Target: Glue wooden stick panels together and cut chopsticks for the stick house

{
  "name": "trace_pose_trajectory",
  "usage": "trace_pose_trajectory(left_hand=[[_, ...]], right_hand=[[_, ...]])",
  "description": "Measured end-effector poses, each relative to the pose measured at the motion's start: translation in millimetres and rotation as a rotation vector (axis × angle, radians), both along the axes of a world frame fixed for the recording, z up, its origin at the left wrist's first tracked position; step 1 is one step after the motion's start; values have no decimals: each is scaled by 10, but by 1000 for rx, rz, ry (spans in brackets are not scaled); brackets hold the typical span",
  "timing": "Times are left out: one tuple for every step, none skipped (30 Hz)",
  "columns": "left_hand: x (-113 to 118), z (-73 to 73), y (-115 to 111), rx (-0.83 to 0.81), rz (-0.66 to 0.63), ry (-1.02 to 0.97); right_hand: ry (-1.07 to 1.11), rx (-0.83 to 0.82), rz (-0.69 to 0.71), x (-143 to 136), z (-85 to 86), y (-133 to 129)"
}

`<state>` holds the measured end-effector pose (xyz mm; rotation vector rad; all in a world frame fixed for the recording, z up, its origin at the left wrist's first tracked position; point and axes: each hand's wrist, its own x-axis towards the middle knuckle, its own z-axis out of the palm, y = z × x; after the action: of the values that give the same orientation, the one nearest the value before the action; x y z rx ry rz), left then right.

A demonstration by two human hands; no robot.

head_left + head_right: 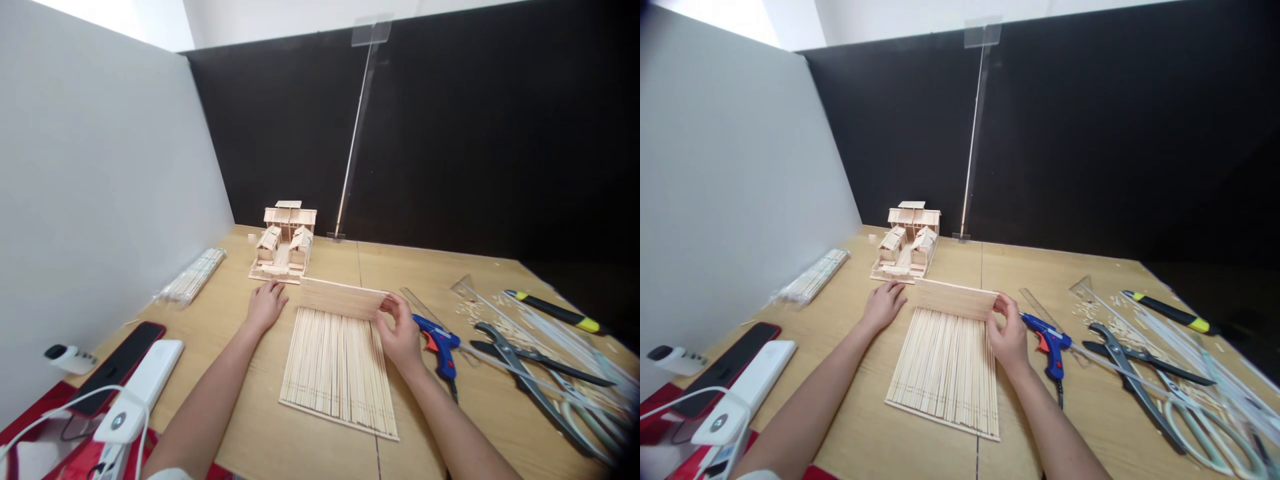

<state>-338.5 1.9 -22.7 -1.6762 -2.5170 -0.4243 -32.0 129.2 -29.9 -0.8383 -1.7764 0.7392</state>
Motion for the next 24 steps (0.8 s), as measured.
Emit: trace_pose_trajectory(left_hand=[[2,2,-2,2,0,1],[5,7,-3,1,0,1],[8,16,-3,-3,0,-1],[12,28,-1,-10,2,-3],[16,42,3,-22,4,-7],[20,59,8,-37,6,-11],[24,76,14,-53,8,-15],[29,93,19,-69,8,-18],[35,110,23,-82,6,-21],[42,124,25,-95,4,-24],[51,137,24,-108,2,-29],[62,149,20,-119,1,-36],[74,160,15,-130,-1,-43],[85,172,8,-140,-3,-50],[94,187,1,-149,-5,-56],[100,206,-5,-156,-5,-60],[100,233,-10,-164,-1,-64],[97,268,-18,-173,7,-69],[91,310,-31,-182,20,-76],[87,360,-52,-189,36,-85],[91,412,-88,-192,55,-93],[111,462,-144,-195,70,-98],[155,504,-224,-183,85,-108],[229,533,-331,-152,97,-122]], right_hand=[[-1,0,-1,1,-1,1],[-4,-1,-1,2,-3,2],[-6,-1,-1,2,-4,2],[-7,-1,-4,2,-4,2],[-8,-1,-5,1,-3,1],[-7,-3,-6,-1,-1,-1],[-5,-3,-3,-3,3,-4],[-2,-3,-1,-5,8,-8],[0,-3,1,-7,14,-14],[1,-3,2,-9,20,-20],[1,-3,1,-11,26,-25],[-1,-3,-3,-12,32,-30],[-3,-2,-5,-13,37,-33],[-5,0,-7,-12,41,-35],[-7,3,-7,-12,43,-35],[-9,7,-7,-12,43,-33],[-9,10,-5,-11,43,-30],[-8,12,-2,-11,42,-27],[-6,14,1,-11,42,-25],[-4,15,3,-12,43,-23],[-1,15,6,-13,45,-23],[3,15,8,-15,49,-25],[7,16,10,-17,54,-28],[10,17,10,-19,61,-32]])
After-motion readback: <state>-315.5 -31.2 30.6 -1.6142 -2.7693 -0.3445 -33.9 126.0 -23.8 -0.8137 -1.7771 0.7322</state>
